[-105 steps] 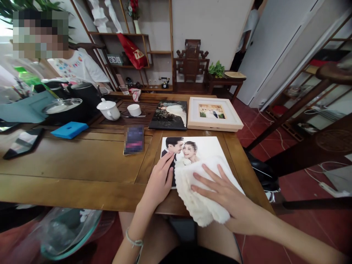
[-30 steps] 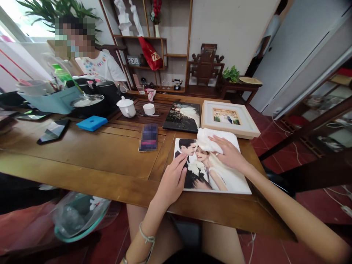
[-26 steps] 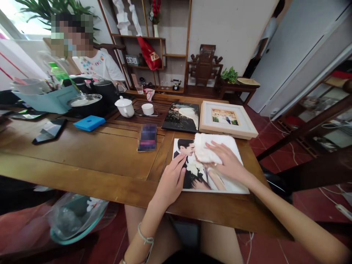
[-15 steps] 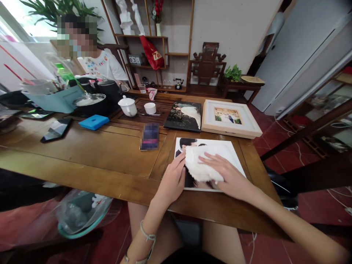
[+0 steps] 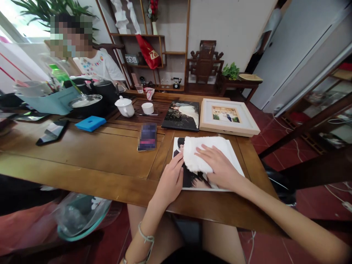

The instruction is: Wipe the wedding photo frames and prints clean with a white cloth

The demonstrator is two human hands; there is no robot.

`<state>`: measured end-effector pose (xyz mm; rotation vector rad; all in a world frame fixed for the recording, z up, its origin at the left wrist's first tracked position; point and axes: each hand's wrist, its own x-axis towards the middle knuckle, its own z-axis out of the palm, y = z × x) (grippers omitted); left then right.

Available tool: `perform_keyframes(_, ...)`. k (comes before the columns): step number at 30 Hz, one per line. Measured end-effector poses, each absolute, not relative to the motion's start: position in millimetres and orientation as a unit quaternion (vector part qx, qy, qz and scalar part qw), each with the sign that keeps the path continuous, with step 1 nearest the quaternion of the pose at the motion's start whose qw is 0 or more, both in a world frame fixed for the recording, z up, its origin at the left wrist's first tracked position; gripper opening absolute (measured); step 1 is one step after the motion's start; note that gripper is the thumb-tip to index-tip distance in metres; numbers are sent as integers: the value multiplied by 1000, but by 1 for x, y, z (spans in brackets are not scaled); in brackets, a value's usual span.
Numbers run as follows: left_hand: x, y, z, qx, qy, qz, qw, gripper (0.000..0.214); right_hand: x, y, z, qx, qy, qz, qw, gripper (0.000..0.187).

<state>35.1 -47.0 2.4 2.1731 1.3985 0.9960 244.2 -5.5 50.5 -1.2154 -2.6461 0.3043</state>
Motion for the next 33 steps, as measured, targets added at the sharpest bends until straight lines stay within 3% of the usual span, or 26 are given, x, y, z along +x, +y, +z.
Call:
perform_keyframes(5,34,-47,1,771,493,353,195,51,254,-74,67,-364,-919,150,32,90)
perform_keyframes(9,34,-47,3,769,493,354,201,50,262,-66,76,-341,-918,200,17,90)
perform_keyframes(16,34,-48,1,765,499,359,192,47,286,42,49,-394,-897,148,138,73)
perform_keyframes(20,33,-48,-1,770,501,348,189,46,288,47,42,-452,-874,79,158,68)
perform_keyframes(23,34,-47,1,770,504,344,189,46,281,9,47,-469,-872,69,122,66)
perform_keyframes(27,35,-48,2,766,507,346,191,47,272,-66,59,-419,-900,112,33,86)
perform_keyframes(33,34,-47,0,765,508,345,196,47,268,-73,66,-381,-910,162,28,90)
